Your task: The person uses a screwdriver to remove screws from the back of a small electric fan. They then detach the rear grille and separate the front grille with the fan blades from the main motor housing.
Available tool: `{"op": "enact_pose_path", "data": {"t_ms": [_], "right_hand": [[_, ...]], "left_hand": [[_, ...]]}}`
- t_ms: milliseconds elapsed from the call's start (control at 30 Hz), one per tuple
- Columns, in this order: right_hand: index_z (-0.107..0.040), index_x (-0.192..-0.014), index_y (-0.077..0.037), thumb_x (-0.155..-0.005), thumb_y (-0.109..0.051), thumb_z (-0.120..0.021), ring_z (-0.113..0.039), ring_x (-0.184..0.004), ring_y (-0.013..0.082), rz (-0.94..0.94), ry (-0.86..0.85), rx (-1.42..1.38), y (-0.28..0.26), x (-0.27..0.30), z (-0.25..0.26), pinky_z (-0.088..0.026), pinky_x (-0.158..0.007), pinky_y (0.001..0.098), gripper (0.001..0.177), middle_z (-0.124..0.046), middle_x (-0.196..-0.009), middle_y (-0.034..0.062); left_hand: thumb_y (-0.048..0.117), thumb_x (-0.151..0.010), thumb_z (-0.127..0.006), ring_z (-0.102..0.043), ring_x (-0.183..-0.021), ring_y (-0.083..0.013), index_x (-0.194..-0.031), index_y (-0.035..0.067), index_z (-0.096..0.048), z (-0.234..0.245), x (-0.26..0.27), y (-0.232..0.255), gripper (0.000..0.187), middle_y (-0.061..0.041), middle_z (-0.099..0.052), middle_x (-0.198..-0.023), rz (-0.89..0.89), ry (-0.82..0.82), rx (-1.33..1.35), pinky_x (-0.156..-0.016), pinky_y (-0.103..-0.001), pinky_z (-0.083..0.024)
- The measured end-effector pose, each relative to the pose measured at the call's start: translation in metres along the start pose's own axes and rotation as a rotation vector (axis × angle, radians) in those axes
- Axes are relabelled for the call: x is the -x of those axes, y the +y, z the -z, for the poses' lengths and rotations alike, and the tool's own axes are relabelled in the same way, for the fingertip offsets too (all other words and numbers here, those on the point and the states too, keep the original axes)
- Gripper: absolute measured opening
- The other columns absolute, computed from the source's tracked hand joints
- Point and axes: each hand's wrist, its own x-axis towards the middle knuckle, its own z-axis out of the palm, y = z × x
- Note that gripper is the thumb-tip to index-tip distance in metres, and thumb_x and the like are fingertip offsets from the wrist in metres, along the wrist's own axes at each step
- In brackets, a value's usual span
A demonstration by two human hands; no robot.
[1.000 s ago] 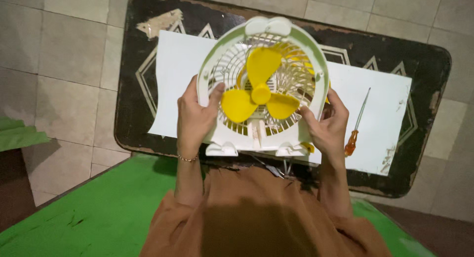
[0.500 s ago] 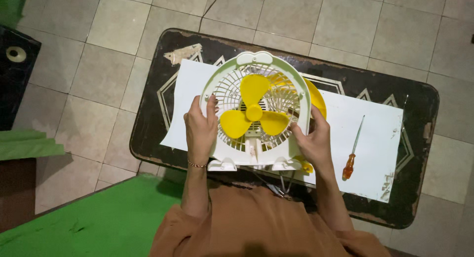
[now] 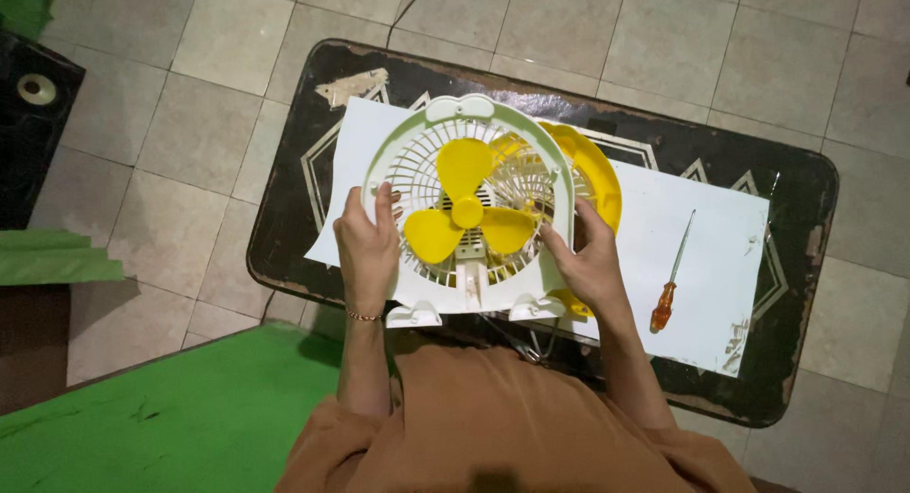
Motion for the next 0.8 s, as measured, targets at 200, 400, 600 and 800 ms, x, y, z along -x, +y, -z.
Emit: {"op": "enact_pose_path", "data": {"t_ms": [200,400,600,800], "right_hand": [[-0.062,-0.135,0.002,-0.103,-0.019,-0.063,-0.065,-0.088,0.0138,0.0,0.012,-0.012,0.024,0.002,0.002,-0.055,-0.077,0.0279,0.039,-0.071,-0.103,0.0109],[-0.069,-0.125,0.002,-0.103,-0.012,-0.06,-0.062,-0.113,0.022,0.245,0.274,0.164,0.032,-0.002,0.009,-0.05,-0.097,0.0342,0.028,-0.068,-0.124,0.0135],[-0.067,-0.131,0.0,-0.108,-0.01,-0.062,-0.058,-0.131,0.0329,0.302,0.364,0.588,0.035,-0.01,0.014,-0.048,-0.113,0.0464,0.026,-0.064,-0.136,0.0166],[-0.053,-0.138,0.005,-0.095,-0.018,-0.072,-0.05,-0.127,0.0437,0.213,0.502,0.837,0.051,-0.014,0.022,-0.044,-0.106,0.051,0.052,-0.05,-0.139,0.0259]], "left_hand": [[0.028,-0.106,-0.053,-0.061,-0.052,-0.0231,-0.105,-0.001,-0.066,0.017,0.003,0.003,0.032,-0.017,-0.07,-0.069,0.305,-0.018,-0.05,-0.052,-0.045,-0.047],[0.025,-0.107,-0.059,-0.072,-0.07,-0.0257,-0.101,-0.006,-0.067,0.019,0.008,-0.016,0.032,-0.022,-0.073,-0.083,0.106,0.117,-0.137,-0.061,-0.043,-0.053],[0.022,-0.106,-0.06,-0.075,-0.079,-0.0268,-0.106,-0.006,-0.069,0.016,0.008,-0.034,0.029,-0.021,-0.075,-0.091,0.106,0.103,-0.144,-0.066,-0.042,-0.054],[0.017,-0.108,-0.062,-0.072,-0.077,-0.0231,-0.108,-0.008,-0.069,0.007,0.007,-0.034,0.026,-0.02,-0.075,-0.092,0.042,0.103,-0.162,-0.07,-0.039,-0.054]]}}
